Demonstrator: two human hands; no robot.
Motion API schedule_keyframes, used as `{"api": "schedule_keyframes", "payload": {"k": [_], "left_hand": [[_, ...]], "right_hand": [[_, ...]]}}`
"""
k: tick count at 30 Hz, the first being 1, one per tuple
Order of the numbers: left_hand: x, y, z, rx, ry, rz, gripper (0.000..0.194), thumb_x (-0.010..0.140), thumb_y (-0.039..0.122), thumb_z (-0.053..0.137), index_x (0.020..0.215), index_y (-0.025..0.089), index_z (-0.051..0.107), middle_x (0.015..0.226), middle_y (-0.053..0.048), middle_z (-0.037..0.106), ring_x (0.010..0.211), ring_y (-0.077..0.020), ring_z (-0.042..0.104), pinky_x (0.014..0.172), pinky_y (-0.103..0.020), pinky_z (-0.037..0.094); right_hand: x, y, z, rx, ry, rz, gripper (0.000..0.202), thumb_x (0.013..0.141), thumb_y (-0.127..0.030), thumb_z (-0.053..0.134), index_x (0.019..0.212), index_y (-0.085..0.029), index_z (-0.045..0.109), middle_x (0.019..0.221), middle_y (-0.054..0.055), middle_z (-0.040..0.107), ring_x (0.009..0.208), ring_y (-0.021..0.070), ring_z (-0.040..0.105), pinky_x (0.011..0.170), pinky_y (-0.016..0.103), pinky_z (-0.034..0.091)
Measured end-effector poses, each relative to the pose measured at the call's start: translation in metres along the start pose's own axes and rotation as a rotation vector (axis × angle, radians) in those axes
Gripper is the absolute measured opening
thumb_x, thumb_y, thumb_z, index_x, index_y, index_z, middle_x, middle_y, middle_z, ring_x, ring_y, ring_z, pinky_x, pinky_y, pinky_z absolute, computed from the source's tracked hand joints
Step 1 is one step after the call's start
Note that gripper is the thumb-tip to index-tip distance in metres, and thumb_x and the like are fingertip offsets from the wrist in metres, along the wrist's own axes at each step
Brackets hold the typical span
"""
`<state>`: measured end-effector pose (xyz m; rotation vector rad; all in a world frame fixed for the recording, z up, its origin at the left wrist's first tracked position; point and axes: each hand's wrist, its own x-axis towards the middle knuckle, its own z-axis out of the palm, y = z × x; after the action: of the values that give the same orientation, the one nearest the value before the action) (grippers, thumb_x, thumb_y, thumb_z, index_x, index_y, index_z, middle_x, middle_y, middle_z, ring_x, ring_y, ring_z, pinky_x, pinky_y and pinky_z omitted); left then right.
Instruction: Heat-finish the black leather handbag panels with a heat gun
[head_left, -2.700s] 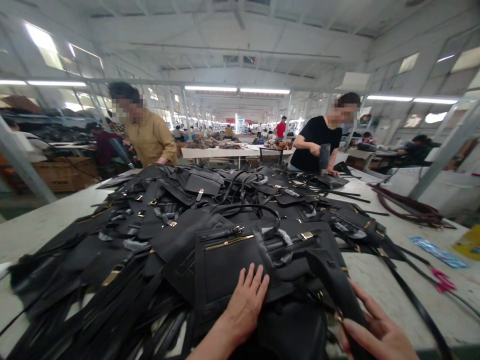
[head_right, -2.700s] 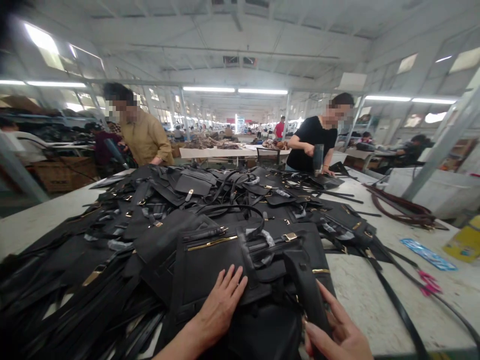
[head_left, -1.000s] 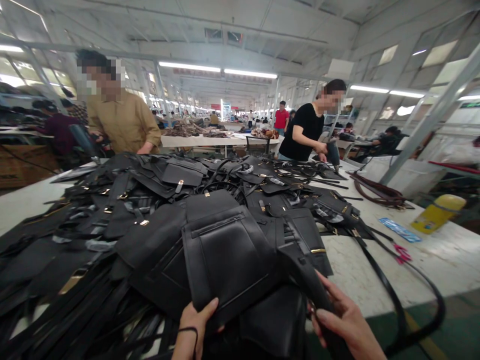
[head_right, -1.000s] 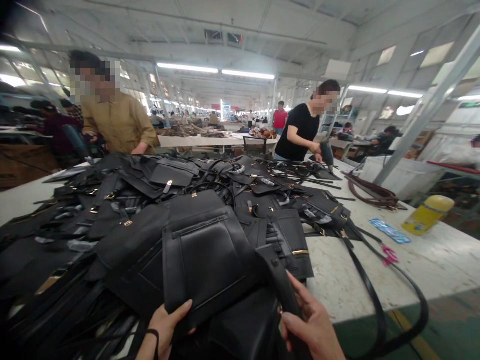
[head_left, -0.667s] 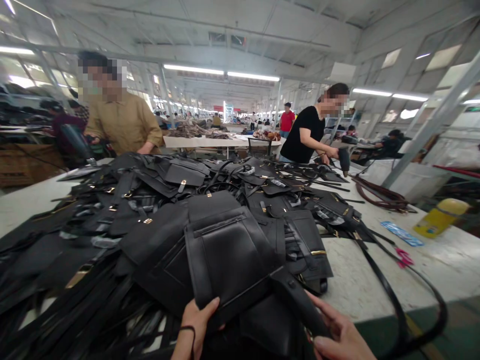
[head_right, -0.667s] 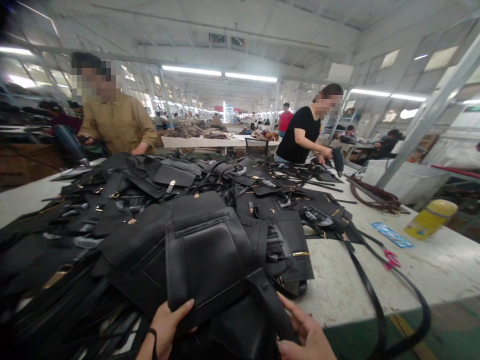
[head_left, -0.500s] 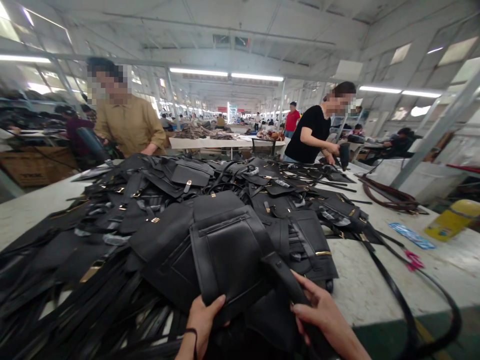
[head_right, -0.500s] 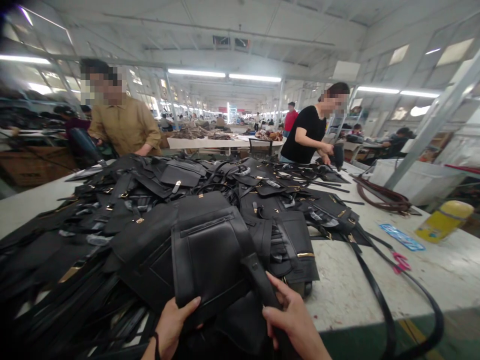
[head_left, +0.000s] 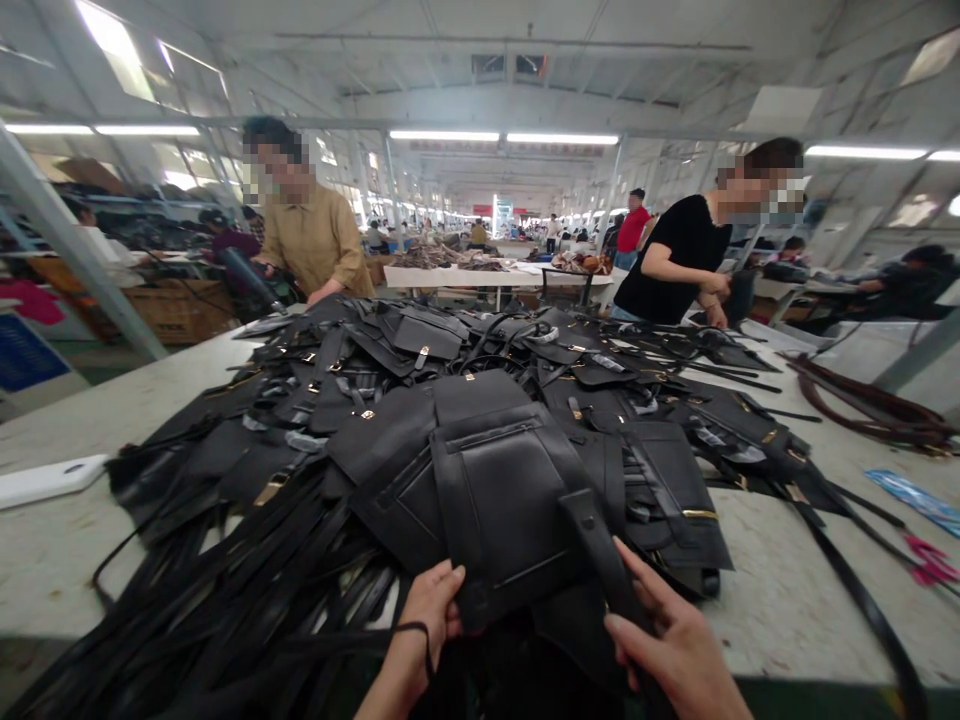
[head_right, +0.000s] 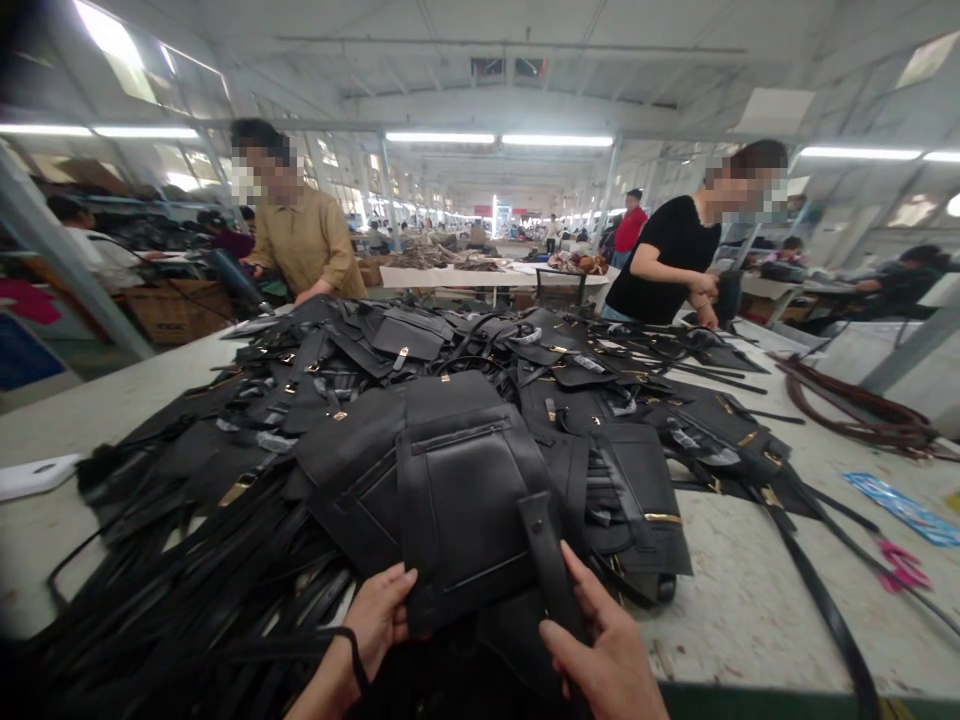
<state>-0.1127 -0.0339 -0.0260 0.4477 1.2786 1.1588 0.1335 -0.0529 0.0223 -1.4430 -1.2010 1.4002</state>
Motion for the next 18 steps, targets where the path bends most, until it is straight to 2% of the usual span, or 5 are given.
{"api": "schedule_keyframes", "payload": {"k": [2,6,8,14,18], "left_hand": [[0.002,0.0,-0.002,0.042,-0.071,-0.007,0.036,0.06,0.037,0.068,0.086,0.013,0.059,0.062,-0.007,0.066,0.05,-0.0186,0.062,0.047,-0.03,0.049],[0.003,0.0,-0.006,0.06,-0.115,-0.024,0.032,0.061,0.039,0.067,0.077,0.013,0.058,0.06,-0.005,0.064,0.047,-0.0172,0.059,0.047,-0.032,0.05],[0.002,-0.002,-0.006,0.027,-0.125,-0.023,0.031,0.061,0.037,0.068,0.076,0.013,0.057,0.058,-0.004,0.063,0.046,-0.0163,0.059,0.047,-0.032,0.05],[-0.002,-0.006,-0.003,-0.01,-0.133,-0.014,0.031,0.06,0.035,0.069,0.078,0.012,0.059,0.051,-0.002,0.06,0.044,-0.0141,0.057,0.047,-0.028,0.048],[0.001,0.005,-0.001,-0.023,-0.116,0.035,0.037,0.061,0.039,0.067,0.087,0.014,0.059,0.062,-0.004,0.065,0.051,-0.0159,0.06,0.049,-0.027,0.047]], "right_hand": [[-0.003,-0.012,0.003,0.009,-0.058,-0.032,0.078,0.065,-0.026,0.061,0.134,-0.025,0.025,0.088,0.001,0.062,0.047,0.0104,0.051,0.041,0.022,0.044],[-0.012,-0.02,0.007,0.031,-0.485,0.019,0.072,0.056,-0.012,0.064,0.125,-0.024,0.044,0.099,0.0,0.062,0.081,0.0187,0.06,0.069,0.024,0.047],[-0.012,-0.016,0.015,0.048,-0.577,0.029,0.07,0.053,-0.01,0.065,0.12,-0.023,0.051,0.103,0.0,0.062,0.098,0.0222,0.054,0.08,0.025,0.043],[0.001,-0.015,0.042,0.077,-0.441,0.063,0.077,0.058,-0.018,0.061,0.131,-0.019,0.034,0.076,0.0,0.063,0.041,0.0087,0.05,0.038,0.019,0.038],[0.004,-0.022,0.037,0.108,-0.47,0.034,0.079,0.055,-0.019,0.065,0.128,-0.02,0.038,0.076,0.0,0.061,0.051,0.011,0.054,0.045,0.02,0.041]]}}
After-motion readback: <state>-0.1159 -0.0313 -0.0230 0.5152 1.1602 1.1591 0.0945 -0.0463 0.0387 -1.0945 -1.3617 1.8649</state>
